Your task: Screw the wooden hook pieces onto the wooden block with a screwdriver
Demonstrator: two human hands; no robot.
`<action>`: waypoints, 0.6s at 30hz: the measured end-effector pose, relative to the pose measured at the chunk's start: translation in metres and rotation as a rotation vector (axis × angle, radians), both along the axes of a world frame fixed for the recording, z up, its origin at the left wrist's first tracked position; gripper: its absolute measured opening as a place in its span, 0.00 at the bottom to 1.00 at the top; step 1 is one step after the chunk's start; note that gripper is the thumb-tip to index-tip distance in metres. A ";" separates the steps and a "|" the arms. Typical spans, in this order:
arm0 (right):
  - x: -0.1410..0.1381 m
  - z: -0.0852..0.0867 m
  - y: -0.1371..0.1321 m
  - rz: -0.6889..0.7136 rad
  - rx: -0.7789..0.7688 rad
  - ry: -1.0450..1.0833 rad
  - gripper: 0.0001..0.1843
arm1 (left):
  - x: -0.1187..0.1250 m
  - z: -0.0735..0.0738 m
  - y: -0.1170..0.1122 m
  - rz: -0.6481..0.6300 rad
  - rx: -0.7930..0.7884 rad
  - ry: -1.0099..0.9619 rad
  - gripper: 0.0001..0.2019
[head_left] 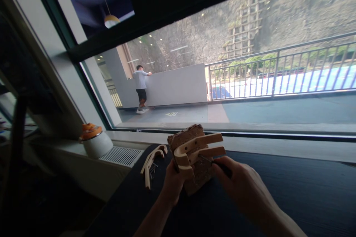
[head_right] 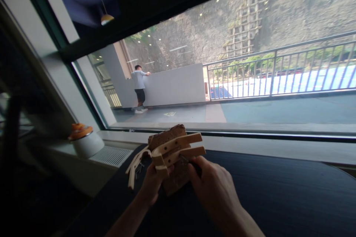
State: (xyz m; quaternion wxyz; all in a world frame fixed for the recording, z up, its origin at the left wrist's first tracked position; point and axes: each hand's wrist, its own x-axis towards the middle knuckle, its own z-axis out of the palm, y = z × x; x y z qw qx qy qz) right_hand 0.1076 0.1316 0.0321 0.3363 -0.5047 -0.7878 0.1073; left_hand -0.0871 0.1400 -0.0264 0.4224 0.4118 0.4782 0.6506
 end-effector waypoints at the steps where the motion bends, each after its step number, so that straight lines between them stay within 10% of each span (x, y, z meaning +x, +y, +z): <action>1: 0.001 0.002 0.001 -0.012 -0.059 0.038 0.13 | 0.001 0.000 0.000 0.007 0.000 -0.002 0.27; 18: -0.003 -0.009 -0.002 0.001 0.059 -0.134 0.13 | -0.025 -0.008 0.002 -0.312 -0.041 -0.257 0.24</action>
